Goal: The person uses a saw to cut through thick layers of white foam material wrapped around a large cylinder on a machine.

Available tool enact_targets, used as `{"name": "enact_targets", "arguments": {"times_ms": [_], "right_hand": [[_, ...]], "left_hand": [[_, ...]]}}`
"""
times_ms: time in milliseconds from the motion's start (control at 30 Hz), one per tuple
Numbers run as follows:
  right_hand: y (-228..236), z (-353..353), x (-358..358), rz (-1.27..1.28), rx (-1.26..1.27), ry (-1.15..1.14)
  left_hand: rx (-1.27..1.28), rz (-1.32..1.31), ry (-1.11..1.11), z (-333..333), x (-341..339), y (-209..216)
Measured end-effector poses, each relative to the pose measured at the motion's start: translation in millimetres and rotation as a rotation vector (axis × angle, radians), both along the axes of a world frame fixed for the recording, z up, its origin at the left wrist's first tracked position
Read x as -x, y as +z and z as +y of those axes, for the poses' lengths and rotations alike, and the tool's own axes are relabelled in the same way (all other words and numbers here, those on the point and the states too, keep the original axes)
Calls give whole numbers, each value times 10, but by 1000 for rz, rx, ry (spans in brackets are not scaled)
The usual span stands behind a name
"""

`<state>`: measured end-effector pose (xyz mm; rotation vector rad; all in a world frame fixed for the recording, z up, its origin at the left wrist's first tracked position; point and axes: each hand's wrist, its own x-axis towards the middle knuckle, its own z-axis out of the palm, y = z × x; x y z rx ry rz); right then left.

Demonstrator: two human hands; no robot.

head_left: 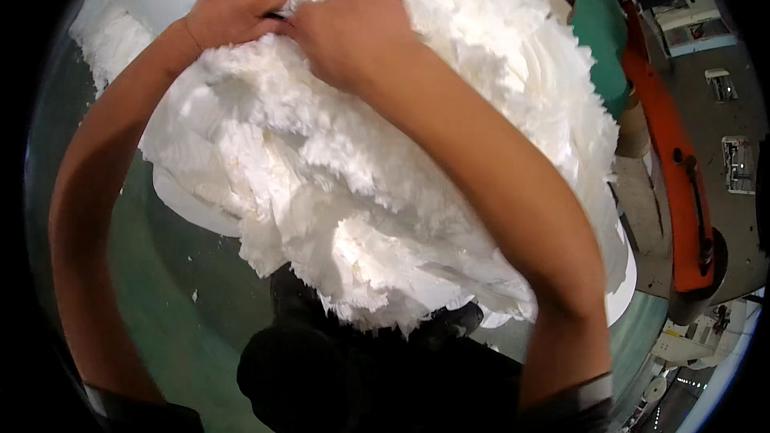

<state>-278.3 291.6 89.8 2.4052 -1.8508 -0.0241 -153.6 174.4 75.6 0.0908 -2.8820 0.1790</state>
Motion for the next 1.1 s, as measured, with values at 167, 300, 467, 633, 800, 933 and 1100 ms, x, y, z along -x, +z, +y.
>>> {"name": "enact_targets", "arguments": {"times_ms": [167,300,467,633,800,933,1100], "right_hand": [[0,1812,648,-176,-111,-185],[352,2686,1014,67,-188,-334],[245,2732,1178,35,16,-179],[290,2429,1051,-845,110,-553],[89,2167,869,-950,16,-613],[-10,2117,1060,-923,-14,-557],[-7,2129,1153,-905,-7,-486]], "left_hand": [[-316,-165,-53,1300,523,-232],[-308,218,-439,2192,1409,-331],[-101,837,-267,2299,1005,-428],[-279,608,-2,1247,-494,-653],[-97,534,207,594,-664,-995],[-193,610,304,733,-422,-949],[-294,483,245,1104,-648,-1152]]}}
